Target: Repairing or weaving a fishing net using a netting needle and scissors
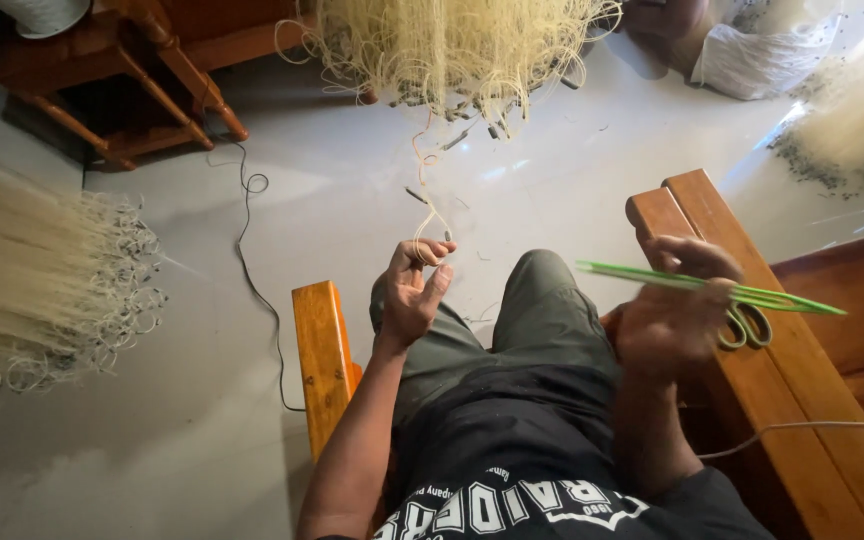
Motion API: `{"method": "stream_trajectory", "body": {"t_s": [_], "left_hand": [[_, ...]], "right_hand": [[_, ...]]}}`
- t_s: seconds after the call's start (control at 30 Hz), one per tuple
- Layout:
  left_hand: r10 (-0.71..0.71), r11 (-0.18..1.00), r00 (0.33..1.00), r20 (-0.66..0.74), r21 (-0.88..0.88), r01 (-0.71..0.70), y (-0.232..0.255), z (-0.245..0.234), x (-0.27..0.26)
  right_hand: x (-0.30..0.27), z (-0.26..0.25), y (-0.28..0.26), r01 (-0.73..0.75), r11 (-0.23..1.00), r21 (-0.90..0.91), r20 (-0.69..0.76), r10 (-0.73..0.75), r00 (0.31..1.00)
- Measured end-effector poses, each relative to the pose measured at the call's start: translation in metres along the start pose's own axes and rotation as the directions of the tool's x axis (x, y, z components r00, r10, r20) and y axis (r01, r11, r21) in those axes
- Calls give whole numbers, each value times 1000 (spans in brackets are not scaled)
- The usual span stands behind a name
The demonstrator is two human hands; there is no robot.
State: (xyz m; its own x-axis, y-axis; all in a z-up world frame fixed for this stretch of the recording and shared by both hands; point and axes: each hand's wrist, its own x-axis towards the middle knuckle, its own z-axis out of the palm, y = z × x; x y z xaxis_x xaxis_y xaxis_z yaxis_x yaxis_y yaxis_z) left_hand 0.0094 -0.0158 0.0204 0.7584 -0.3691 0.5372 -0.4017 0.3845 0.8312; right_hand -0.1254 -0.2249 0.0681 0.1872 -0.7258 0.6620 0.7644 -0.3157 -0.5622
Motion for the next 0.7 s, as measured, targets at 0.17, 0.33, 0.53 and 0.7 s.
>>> {"method": "stream_trajectory", "body": {"t_s": [0.17,0.33,0.53,0.7], "left_hand": [[-4,1000,996,89,13,3,10,5,-1],[-11,996,993,113,85,2,15,12,0],[90,992,993,82,81,-97,6,12,0],[95,963,950,298,213,-163,13,16,0]], "right_hand": [[7,-6,-29,-132,991,-16,42,133,990],[-3,-8,-29,-501,819,279,104,493,864],[-23,-19,4,-467,875,128,316,410,855],[-36,4,-10,-237,827,-510,553,526,646]]}}
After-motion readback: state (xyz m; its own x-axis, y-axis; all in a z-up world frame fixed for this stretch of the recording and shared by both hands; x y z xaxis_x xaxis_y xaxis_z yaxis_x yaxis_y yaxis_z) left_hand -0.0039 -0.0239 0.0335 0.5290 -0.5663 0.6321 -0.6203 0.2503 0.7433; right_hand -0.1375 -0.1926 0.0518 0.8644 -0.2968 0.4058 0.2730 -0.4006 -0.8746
